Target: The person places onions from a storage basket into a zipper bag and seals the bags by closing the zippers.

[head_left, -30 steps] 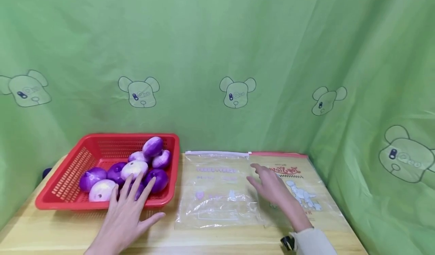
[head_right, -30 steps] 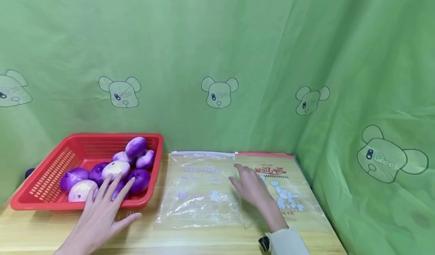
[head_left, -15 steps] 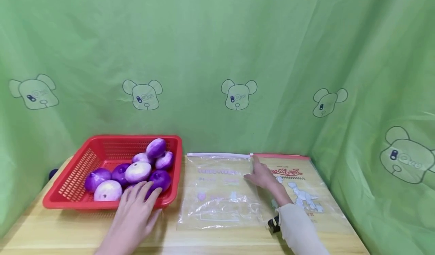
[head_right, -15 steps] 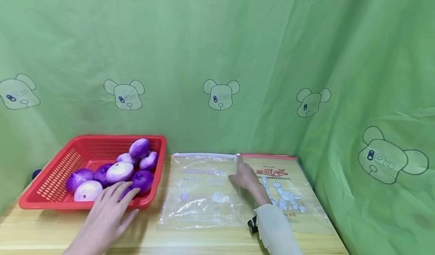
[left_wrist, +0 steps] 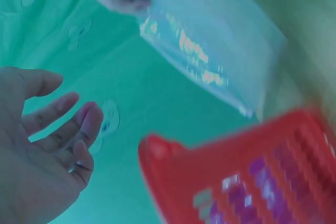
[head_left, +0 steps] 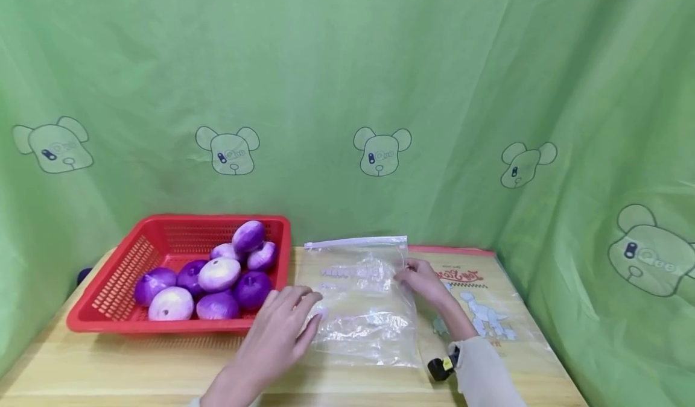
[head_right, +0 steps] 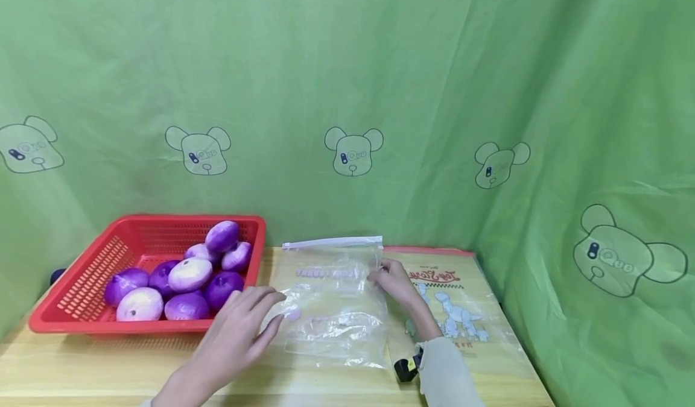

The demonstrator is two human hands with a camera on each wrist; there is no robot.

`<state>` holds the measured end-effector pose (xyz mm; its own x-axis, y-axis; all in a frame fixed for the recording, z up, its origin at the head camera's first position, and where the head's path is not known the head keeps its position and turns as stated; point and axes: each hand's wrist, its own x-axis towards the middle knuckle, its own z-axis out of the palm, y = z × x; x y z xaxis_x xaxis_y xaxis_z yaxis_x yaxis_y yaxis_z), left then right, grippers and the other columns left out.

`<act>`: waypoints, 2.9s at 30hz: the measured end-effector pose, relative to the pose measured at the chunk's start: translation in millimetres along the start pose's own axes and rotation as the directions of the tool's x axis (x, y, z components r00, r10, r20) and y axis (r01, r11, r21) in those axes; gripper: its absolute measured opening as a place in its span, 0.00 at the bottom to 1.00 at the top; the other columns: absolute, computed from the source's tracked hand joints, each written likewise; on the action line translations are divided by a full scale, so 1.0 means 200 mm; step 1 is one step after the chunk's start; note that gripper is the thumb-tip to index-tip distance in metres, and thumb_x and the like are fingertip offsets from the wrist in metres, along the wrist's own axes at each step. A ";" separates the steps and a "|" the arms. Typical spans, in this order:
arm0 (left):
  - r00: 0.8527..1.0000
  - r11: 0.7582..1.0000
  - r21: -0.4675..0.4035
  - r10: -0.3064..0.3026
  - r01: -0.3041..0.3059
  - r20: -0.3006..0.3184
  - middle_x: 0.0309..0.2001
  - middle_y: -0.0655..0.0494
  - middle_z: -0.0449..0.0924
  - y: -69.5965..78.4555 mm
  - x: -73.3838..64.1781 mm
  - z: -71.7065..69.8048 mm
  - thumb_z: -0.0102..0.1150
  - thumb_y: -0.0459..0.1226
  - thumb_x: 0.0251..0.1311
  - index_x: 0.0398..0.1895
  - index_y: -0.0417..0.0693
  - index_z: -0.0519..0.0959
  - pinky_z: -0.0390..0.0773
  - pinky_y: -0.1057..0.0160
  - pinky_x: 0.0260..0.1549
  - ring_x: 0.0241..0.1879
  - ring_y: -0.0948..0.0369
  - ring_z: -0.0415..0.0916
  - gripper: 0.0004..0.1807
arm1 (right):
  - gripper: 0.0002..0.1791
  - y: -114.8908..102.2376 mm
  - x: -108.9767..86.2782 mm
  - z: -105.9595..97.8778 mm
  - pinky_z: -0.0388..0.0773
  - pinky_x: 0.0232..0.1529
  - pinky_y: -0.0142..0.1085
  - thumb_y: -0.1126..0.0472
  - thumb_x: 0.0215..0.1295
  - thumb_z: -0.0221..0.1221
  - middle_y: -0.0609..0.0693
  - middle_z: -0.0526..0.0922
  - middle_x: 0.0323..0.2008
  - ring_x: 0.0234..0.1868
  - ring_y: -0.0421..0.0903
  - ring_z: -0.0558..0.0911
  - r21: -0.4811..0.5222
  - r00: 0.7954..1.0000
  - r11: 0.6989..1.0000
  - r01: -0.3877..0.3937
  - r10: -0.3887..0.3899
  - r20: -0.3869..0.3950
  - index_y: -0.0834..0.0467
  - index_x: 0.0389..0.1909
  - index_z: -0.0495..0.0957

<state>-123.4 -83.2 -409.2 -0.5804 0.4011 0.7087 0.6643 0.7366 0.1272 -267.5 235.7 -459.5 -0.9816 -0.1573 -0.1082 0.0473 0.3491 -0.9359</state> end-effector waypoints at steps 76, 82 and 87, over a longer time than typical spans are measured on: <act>0.741 0.346 -0.700 -0.546 0.624 0.391 0.38 0.44 0.85 0.01 0.06 -0.08 0.60 0.36 0.68 0.50 0.37 0.81 0.85 0.62 0.30 0.33 0.58 0.86 0.13 | 0.29 -0.64 -0.62 0.62 0.80 0.34 0.27 0.52 0.64 0.67 0.43 0.83 0.35 0.32 0.35 0.80 -0.354 0.854 0.782 0.513 -0.507 0.116 0.58 0.64 0.74; 0.747 0.303 -0.723 -0.507 0.621 0.429 0.39 0.41 0.84 0.01 0.05 -0.08 0.52 0.37 0.73 0.54 0.34 0.78 0.86 0.57 0.28 0.31 0.55 0.85 0.16 | 0.33 -0.63 -0.62 0.61 0.81 0.36 0.28 0.62 0.64 0.66 0.44 0.85 0.36 0.34 0.34 0.81 -0.330 0.838 0.772 0.543 -0.525 0.150 0.57 0.69 0.68; 0.781 0.323 -0.737 -0.452 0.594 0.431 0.37 0.42 0.82 0.01 0.05 -0.07 0.47 0.39 0.76 0.44 0.34 0.78 0.86 0.54 0.28 0.33 0.56 0.84 0.15 | 0.35 -0.61 -0.63 0.61 0.80 0.34 0.29 0.56 0.66 0.65 0.40 0.83 0.35 0.33 0.33 0.80 -0.390 0.787 0.695 0.604 -0.597 0.155 0.50 0.73 0.64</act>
<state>-122.6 -85.3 -392.5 -0.9566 0.2153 0.1965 0.2169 0.0751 0.9733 -127.3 101.2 -373.2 -0.7723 -0.4757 0.4212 -0.6320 0.5077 -0.5855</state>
